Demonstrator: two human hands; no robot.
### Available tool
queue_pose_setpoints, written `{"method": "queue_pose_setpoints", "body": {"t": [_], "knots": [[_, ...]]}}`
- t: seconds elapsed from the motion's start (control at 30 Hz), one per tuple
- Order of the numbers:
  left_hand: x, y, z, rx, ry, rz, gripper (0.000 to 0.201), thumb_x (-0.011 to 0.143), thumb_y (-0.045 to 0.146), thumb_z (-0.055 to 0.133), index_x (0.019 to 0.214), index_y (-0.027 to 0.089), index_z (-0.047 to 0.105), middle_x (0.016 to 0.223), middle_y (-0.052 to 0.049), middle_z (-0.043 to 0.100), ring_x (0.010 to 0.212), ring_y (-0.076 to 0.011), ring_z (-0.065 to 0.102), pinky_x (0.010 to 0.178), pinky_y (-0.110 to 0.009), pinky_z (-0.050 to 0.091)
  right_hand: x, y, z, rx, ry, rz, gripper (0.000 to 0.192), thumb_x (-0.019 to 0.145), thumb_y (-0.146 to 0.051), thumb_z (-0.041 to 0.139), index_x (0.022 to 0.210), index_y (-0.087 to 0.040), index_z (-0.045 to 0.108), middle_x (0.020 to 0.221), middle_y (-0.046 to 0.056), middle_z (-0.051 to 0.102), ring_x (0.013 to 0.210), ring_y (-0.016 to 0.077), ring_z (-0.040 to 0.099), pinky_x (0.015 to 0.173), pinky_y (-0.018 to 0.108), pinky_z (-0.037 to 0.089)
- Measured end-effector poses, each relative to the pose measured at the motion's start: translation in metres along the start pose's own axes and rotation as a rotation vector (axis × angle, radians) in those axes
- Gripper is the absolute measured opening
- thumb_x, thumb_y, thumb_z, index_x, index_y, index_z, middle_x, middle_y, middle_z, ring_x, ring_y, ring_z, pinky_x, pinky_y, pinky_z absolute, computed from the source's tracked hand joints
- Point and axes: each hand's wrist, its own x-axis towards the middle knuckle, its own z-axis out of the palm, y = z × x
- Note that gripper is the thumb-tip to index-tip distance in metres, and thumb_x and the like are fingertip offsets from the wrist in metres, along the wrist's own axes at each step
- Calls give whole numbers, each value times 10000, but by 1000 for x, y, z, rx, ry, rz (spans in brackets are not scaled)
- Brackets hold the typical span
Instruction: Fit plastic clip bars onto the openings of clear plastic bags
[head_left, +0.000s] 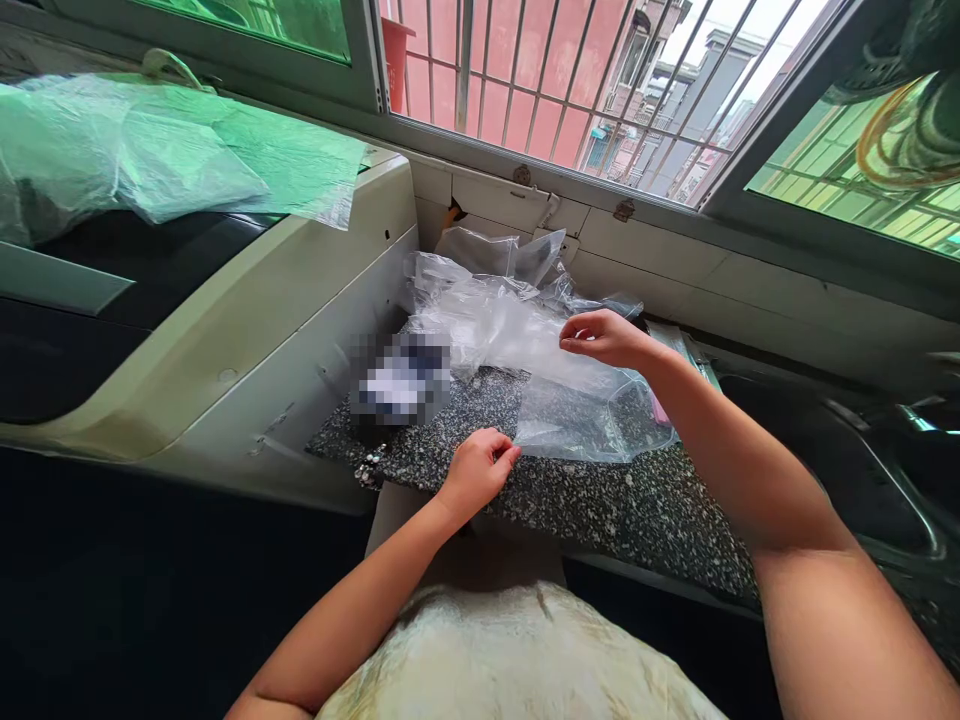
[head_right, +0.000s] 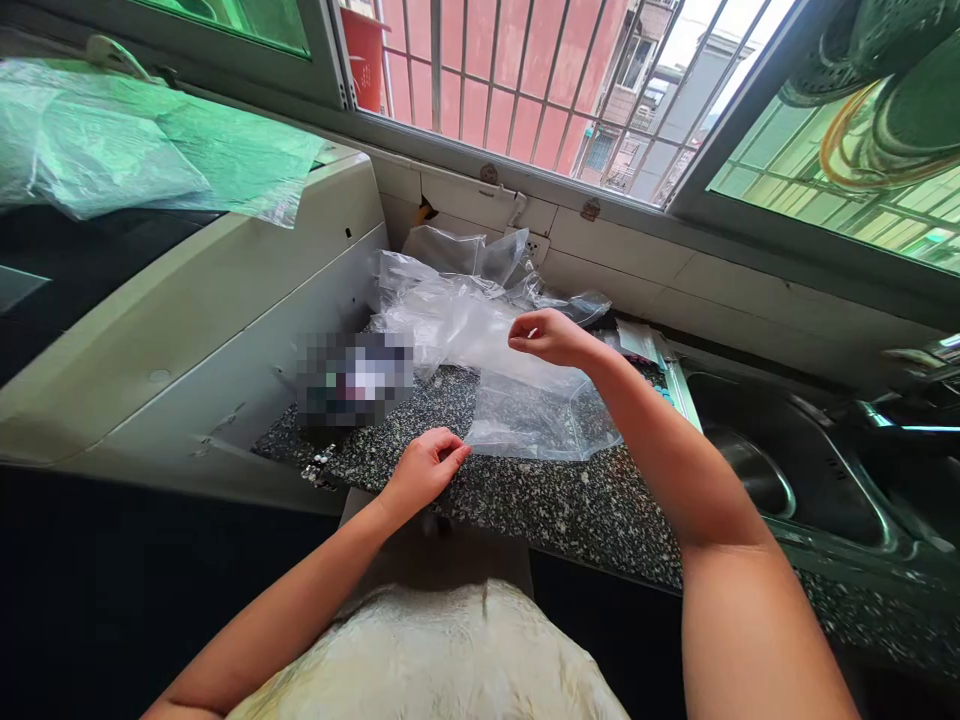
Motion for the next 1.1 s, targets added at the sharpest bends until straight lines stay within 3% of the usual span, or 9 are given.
{"method": "queue_pose_setpoints", "body": {"t": [0.27, 0.73, 0.83, 0.93, 1.03, 1.1], "knots": [[-9, 0, -2, -56, -31, -33, 195, 787, 199, 555, 596, 166, 570, 628, -14, 574, 641, -146, 526, 611, -257, 383, 10, 21, -10, 11, 104, 40, 257, 645, -433, 600, 634, -178, 564, 586, -5, 508, 565, 95, 407, 520, 270, 321], [-9, -2, -11, -18, -81, -18, 214, 806, 242, 527, 604, 176, 550, 646, -19, 576, 671, -159, 531, 623, -266, 386, 13, 30, -14, 31, 131, 75, 233, 613, -406, 608, 628, -175, 579, 572, -9, 503, 562, 96, 401, 525, 270, 329], [-3, 1, -18, 81, -76, 3, 245, 788, 330, 573, 596, 179, 556, 657, -28, 569, 687, -172, 524, 631, -277, 384, 10, 28, -13, 53, 134, 56, 221, 629, -393, 594, 636, -173, 577, 586, -6, 509, 569, 96, 407, 528, 270, 335], [9, 5, -21, 140, 2, 34, 278, 776, 415, 587, 622, 184, 578, 657, -29, 560, 684, -175, 511, 643, -283, 384, 7, 25, -11, 66, 126, 40, 208, 641, -377, 590, 640, -170, 576, 595, -6, 512, 576, 96, 419, 540, 270, 353], [24, 4, -18, 53, 46, 37, 266, 783, 414, 571, 661, 179, 594, 651, -23, 568, 659, -160, 512, 631, -272, 391, 5, 23, -9, 64, 123, 42, 201, 653, -368, 589, 640, -168, 572, 598, -8, 513, 582, 96, 430, 550, 270, 369], [33, 2, -13, -56, 12, -9, 252, 776, 386, 567, 654, 167, 591, 631, -15, 572, 615, -144, 507, 588, -256, 386, 5, 22, -8, 62, 127, 46, 197, 656, -363, 586, 638, -168, 569, 602, -7, 515, 583, 95, 430, 550, 268, 370]]}}
